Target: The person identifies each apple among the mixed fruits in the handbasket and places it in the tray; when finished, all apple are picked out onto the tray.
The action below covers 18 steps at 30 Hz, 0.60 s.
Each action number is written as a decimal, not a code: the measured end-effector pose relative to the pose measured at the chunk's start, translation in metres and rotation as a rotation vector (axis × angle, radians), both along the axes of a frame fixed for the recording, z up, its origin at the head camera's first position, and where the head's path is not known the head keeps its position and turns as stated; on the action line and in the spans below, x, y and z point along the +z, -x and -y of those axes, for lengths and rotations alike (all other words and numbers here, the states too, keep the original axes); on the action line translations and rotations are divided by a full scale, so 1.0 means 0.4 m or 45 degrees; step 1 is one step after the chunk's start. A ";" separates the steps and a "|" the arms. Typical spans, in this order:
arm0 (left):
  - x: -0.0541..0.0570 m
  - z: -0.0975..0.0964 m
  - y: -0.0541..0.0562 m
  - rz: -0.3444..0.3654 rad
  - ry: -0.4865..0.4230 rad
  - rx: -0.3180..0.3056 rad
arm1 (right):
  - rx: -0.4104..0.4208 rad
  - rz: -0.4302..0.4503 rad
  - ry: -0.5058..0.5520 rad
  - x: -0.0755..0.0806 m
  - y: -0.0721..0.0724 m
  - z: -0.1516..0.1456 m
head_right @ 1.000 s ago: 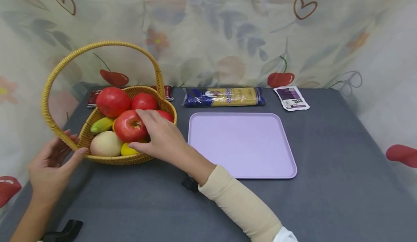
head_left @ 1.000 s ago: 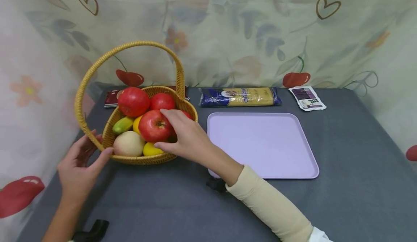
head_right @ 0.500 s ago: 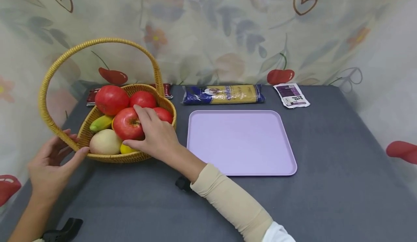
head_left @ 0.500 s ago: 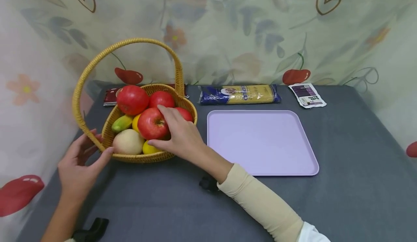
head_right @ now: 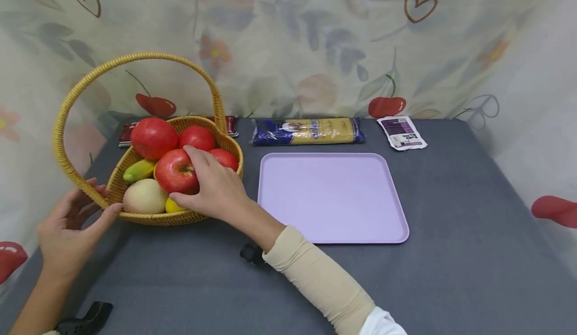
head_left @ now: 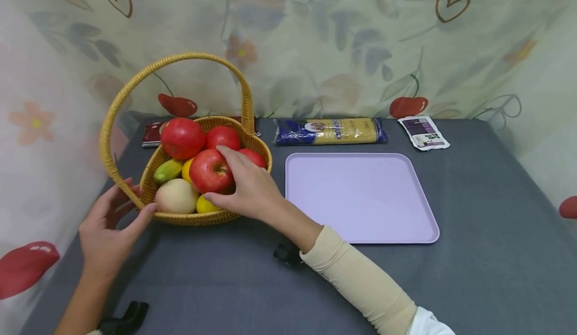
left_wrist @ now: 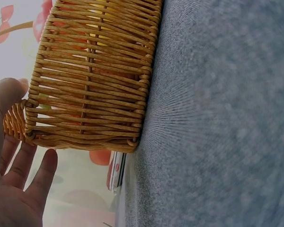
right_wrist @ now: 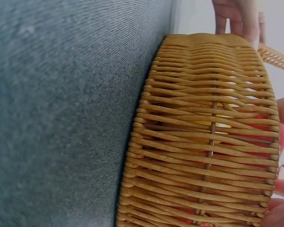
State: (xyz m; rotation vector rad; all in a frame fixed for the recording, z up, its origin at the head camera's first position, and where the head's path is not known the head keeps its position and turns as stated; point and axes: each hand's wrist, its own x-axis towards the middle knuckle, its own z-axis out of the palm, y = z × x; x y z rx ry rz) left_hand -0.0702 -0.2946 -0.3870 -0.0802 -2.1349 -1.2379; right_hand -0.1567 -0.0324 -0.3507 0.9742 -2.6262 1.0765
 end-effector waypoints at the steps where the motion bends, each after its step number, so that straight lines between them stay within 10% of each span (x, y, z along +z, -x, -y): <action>1: 0.001 0.000 0.000 -0.004 0.004 -0.008 | 0.004 0.004 0.003 0.001 0.001 -0.001; 18: 0.001 0.000 0.002 0.035 0.001 0.024 | 0.009 0.052 0.129 0.013 -0.007 -0.007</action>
